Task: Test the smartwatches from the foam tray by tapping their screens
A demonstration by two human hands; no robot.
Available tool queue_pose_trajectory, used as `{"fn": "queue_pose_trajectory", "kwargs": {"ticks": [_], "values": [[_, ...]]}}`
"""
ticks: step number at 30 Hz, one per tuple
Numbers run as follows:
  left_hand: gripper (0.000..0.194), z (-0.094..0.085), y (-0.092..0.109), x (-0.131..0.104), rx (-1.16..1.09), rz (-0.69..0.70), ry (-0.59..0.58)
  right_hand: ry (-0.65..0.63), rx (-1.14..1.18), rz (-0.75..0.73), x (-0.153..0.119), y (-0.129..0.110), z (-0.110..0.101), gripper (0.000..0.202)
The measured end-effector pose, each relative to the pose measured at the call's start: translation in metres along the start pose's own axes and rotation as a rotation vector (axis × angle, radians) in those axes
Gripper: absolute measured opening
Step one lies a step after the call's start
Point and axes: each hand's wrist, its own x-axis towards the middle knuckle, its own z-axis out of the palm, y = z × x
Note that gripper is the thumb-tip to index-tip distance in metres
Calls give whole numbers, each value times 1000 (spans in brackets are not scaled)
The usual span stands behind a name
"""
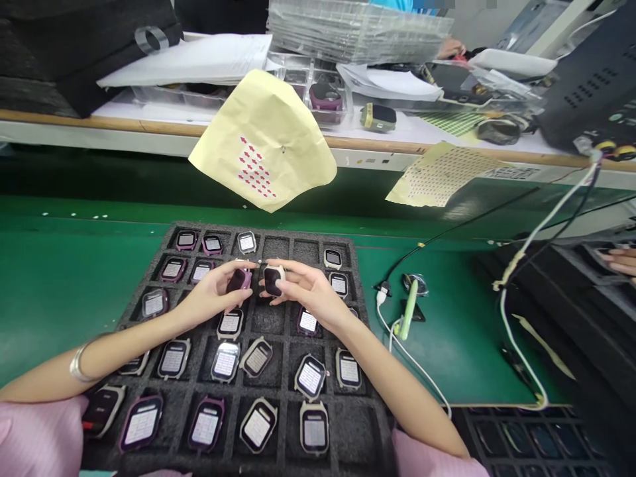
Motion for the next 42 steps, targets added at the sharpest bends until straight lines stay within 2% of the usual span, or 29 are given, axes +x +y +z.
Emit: {"fn": "queue_pose_trajectory", "kwargs": {"ticks": [3, 7, 13, 21, 27, 30, 36, 42], "values": [[40, -1, -3, 0, 28, 46, 6, 21, -40, -39, 0, 1, 0, 34], [37, -4, -1, -2, 174, 97, -13, 55, -21, -34, -1, 1, 0, 34], [41, -4, 2, -8, 313, 143, -29, 11, 39, 5, -3, 0, 0, 38], [44, -2, 0, -8, 344, 176, -22, 10, 2, 17, -3, -1, -1, 39], [40, -3, 3, -9, 419, 188, -63, 94, -41, 21, -5, -1, -2, 35], [40, -4, 3, -9, 418, 188, -63, 88, -48, 27, -6, -2, -1, 35], [42, -5, 5, -7, 404, 200, -26, 139, -110, -33, -5, -2, -2, 34], [41, -6, 5, -6, 394, 209, -26, 125, -120, -54, -6, -3, 0, 33]]}}
